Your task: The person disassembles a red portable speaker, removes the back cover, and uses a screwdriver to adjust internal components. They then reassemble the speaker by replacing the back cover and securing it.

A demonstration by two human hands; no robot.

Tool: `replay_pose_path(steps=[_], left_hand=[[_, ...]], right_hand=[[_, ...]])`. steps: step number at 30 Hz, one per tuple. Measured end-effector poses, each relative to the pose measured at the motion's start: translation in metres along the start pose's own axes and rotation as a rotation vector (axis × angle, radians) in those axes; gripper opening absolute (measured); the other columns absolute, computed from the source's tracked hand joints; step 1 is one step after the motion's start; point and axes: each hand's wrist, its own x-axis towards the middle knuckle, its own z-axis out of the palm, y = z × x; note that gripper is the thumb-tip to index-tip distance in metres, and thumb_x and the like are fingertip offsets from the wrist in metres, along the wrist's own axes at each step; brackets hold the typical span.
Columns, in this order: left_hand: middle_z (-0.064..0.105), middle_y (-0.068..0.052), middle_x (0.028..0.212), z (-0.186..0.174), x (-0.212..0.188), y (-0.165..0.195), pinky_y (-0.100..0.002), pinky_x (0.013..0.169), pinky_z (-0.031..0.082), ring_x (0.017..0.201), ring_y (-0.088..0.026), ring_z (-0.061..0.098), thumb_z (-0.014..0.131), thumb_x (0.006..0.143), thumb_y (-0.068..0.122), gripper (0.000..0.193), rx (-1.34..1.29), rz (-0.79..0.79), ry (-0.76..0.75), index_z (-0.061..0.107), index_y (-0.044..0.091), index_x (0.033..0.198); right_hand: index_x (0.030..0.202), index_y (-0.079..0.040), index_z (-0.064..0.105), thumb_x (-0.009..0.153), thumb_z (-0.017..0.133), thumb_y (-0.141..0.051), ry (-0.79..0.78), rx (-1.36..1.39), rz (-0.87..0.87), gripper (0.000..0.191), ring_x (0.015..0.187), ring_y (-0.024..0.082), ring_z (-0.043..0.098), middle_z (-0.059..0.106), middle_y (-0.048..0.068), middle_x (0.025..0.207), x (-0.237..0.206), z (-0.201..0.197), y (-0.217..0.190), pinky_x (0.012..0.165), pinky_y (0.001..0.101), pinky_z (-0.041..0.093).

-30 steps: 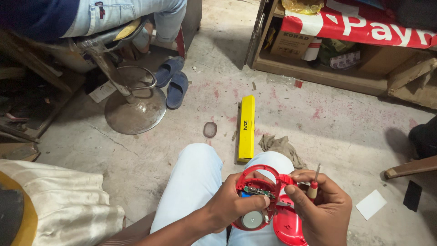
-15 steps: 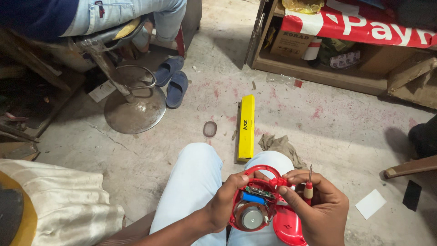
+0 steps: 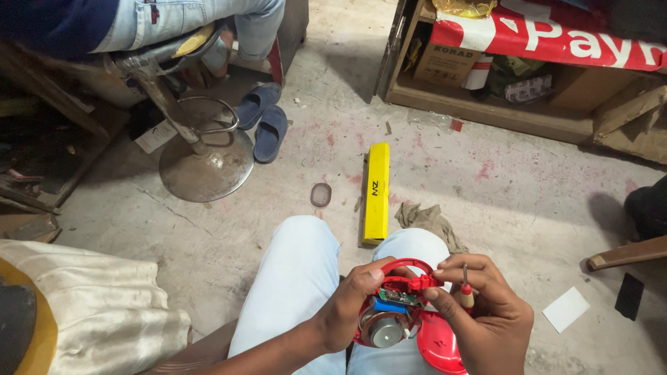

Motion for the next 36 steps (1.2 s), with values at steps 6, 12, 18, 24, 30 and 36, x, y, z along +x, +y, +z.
replay_pose_path(steps=[6, 12, 18, 24, 30, 36], left_hand=[[0.068, -0.013, 0.116, 0.0, 0.001, -0.001, -0.032, 0.09, 0.057, 0.102, -0.018, 0.068, 0.039, 0.1, 0.051, 0.065, -0.016, -0.013, 0.023, 0.057, -0.001, 0.134], [0.068, -0.014, 0.114, -0.003, 0.003, -0.009, -0.035, 0.09, 0.058, 0.099, -0.022, 0.069, 0.038, 0.101, 0.053, 0.059, -0.182, -0.13, 0.085, 0.055, 0.003, 0.127], [0.068, -0.015, 0.111, -0.005, 0.005, -0.011, -0.036, 0.089, 0.059, 0.097, -0.022, 0.07, 0.036, 0.102, 0.056, 0.061, -0.249, -0.153, 0.061, 0.055, 0.002, 0.126], [0.068, -0.016, 0.11, -0.004, 0.004, -0.008, -0.037, 0.087, 0.059, 0.095, -0.023, 0.07, 0.033, 0.102, 0.055, 0.063, -0.207, -0.193, 0.045, 0.056, 0.002, 0.127], [0.068, -0.015, 0.108, -0.002, 0.004, -0.005, -0.036, 0.086, 0.06, 0.093, -0.021, 0.071, 0.033, 0.101, 0.055, 0.063, -0.216, -0.218, 0.052, 0.057, 0.003, 0.127], [0.067, -0.012, 0.107, -0.001, 0.004, -0.005, -0.035, 0.084, 0.06, 0.09, -0.019, 0.07, 0.033, 0.101, 0.054, 0.06, -0.228, -0.241, 0.076, 0.057, 0.005, 0.125]], right_hand=[[0.098, 0.002, 0.076, 0.072, 0.081, 0.012, -0.009, -0.01, 0.027, 0.028, 0.093, 0.014, 0.068, 0.07, 0.011, 0.099, -0.001, 0.001, 0.0, 0.076, 0.0274, 0.06], [0.093, 0.001, 0.074, 0.073, 0.082, 0.01, -0.04, -0.005, -0.05, 0.024, 0.091, 0.014, 0.071, 0.071, 0.01, 0.098, -0.002, 0.004, -0.001, 0.076, 0.0258, 0.06], [0.091, -0.001, 0.08, 0.075, 0.081, 0.007, -0.035, -0.221, -0.007, 0.018, 0.073, 0.009, 0.063, 0.075, 0.007, 0.088, 0.0, 0.006, -0.008, 0.052, 0.0209, 0.044], [0.088, -0.001, 0.079, 0.074, 0.081, 0.007, -0.04, -0.238, 0.021, 0.016, 0.076, 0.009, 0.066, 0.074, 0.008, 0.089, 0.001, 0.007, -0.009, 0.055, 0.0219, 0.048], [0.089, 0.004, 0.077, 0.075, 0.078, 0.011, -0.077, -0.094, 0.05, 0.015, 0.088, 0.014, 0.071, 0.073, 0.011, 0.095, 0.001, 0.005, -0.006, 0.071, 0.0263, 0.06], [0.09, 0.004, 0.078, 0.076, 0.078, 0.01, -0.132, -0.041, 0.102, 0.015, 0.089, 0.014, 0.07, 0.072, 0.01, 0.095, 0.004, 0.002, -0.003, 0.074, 0.0265, 0.06]])
